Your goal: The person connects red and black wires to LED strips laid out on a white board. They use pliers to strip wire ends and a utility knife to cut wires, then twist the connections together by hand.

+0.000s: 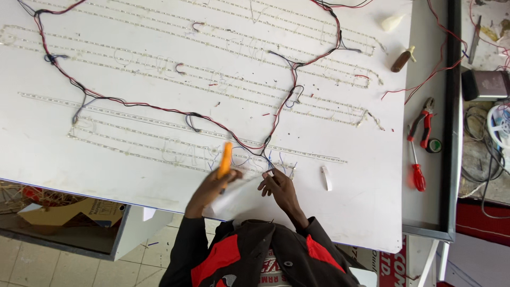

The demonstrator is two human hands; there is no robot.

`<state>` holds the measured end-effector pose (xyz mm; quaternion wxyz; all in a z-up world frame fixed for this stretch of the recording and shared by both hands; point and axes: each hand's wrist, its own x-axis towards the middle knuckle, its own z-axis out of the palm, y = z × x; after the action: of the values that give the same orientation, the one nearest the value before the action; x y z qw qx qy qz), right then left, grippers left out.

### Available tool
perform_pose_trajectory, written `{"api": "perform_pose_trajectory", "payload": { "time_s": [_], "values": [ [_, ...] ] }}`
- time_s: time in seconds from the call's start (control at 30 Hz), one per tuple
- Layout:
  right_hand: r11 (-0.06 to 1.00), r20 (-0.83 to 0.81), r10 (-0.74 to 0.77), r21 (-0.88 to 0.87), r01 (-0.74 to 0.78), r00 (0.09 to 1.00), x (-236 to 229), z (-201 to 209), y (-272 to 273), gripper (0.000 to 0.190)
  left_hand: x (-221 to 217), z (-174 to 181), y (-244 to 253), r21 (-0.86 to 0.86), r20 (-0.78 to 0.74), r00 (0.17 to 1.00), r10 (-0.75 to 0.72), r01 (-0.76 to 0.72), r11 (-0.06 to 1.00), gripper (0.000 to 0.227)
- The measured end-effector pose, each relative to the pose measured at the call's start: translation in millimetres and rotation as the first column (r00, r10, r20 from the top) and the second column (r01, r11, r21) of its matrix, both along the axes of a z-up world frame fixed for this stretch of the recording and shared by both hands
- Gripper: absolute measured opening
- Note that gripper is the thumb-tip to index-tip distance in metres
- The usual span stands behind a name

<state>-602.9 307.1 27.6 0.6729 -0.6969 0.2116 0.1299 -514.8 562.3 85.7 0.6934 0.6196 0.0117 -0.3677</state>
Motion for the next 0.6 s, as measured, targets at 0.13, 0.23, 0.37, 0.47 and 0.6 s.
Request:
{"api": "perform_pose_trajectory", "payload": {
  "time_s": [0.13, 0.23, 0.37, 0.47, 0.6],
  "values": [
    [0.975, 0.022, -0.197, 0.11, 0.194, 0.98, 1, -2, -17, 0.041, -34, 42, -70, 0.026, 0.023, 0.998, -0.053, 0.052, 0.998, 0.039],
    [0.939, 0.029, -0.261, 0.238, 0.247, 0.965, -2, 47, -23, 0.044, -61, -4, -125, 0.012, 0.084, 0.987, -0.134, 0.133, 0.991, 0.051],
    [0.992, -0.056, 0.019, 0.124, -0.012, 0.998, -11, 85, -59, 0.08, -77, -43, -172, 0.029, 0.218, 0.951, -0.218, 0.217, 0.976, 0.046],
    [0.978, -0.037, 0.012, 0.21, -0.004, 0.999, -25, 82, -95, 0.049, -88, -59, -197, 0.122, 0.324, 0.879, -0.351, 0.329, 0.937, 0.061],
    [0.984, 0.01, -0.078, 0.161, 0.075, 0.997, -44, 49, -140, 0.04, -97, -47, -228, 0.29, 0.413, 0.784, -0.463, 0.368, 0.883, 0.047]
  ]
}}
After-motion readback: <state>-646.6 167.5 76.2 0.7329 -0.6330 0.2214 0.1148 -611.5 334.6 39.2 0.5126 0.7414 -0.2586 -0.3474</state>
